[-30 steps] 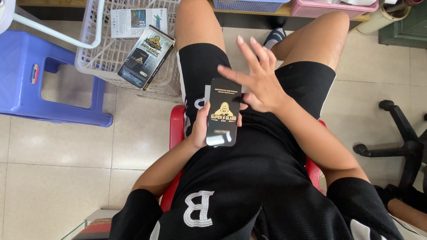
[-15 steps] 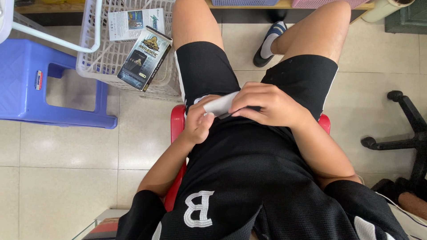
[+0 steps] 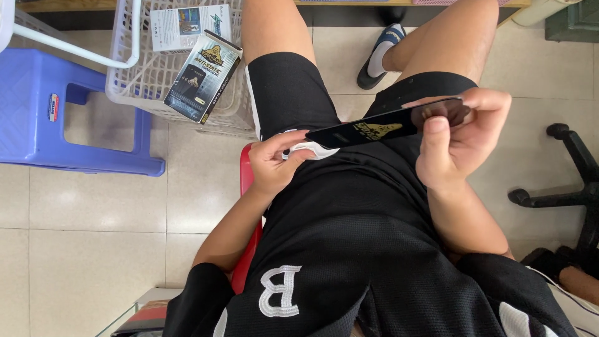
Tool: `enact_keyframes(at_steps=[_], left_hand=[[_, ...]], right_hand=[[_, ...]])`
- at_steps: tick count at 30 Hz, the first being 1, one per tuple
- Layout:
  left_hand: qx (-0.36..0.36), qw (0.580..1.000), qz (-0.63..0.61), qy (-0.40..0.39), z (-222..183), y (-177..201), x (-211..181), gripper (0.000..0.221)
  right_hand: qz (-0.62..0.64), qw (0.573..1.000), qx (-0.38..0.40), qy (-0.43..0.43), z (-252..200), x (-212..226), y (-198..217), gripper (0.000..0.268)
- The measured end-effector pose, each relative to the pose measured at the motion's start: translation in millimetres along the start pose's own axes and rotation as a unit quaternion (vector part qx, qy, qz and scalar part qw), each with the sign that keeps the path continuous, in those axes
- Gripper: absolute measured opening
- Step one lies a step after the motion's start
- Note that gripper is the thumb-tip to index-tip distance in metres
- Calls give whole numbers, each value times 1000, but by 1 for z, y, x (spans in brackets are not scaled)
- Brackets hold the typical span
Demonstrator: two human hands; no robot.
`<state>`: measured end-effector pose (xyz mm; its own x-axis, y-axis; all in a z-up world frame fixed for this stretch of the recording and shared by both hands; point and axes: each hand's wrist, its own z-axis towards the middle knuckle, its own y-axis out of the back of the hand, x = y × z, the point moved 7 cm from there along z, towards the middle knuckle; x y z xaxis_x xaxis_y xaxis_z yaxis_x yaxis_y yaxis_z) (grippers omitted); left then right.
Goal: Applying a screen protector to a mobile phone screen.
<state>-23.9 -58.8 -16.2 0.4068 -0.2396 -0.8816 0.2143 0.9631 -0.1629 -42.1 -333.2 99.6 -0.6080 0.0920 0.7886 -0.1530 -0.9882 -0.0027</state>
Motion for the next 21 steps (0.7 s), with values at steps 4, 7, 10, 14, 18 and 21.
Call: enact_keyframes(at_steps=[4,7,10,14,18,21], left_hand=[[7,1000,3,12,-3,-2,2,38],[-10,1000,7,27,-8,4,8,43],[-23,998,34,40,-4,7,11,44],[-18,1000,6,15,-4,3,5,42],[-26,999,22,31,-5,6,11,41],[-16,1000,5,26,-2,2,6,39]], right_hand=[[-1,1000,0,-12,-8,1,-11,27],[-6,999,53,-7,-9,6,-25,23],[-15,999,38,-19,0,5,-28,25],[-21,998,53,-12,-9,-2,-21,26],[-58,995,72,-42,-10,-7,-18,29],[-109,990,88,-23,-7,-3,-24,29]])
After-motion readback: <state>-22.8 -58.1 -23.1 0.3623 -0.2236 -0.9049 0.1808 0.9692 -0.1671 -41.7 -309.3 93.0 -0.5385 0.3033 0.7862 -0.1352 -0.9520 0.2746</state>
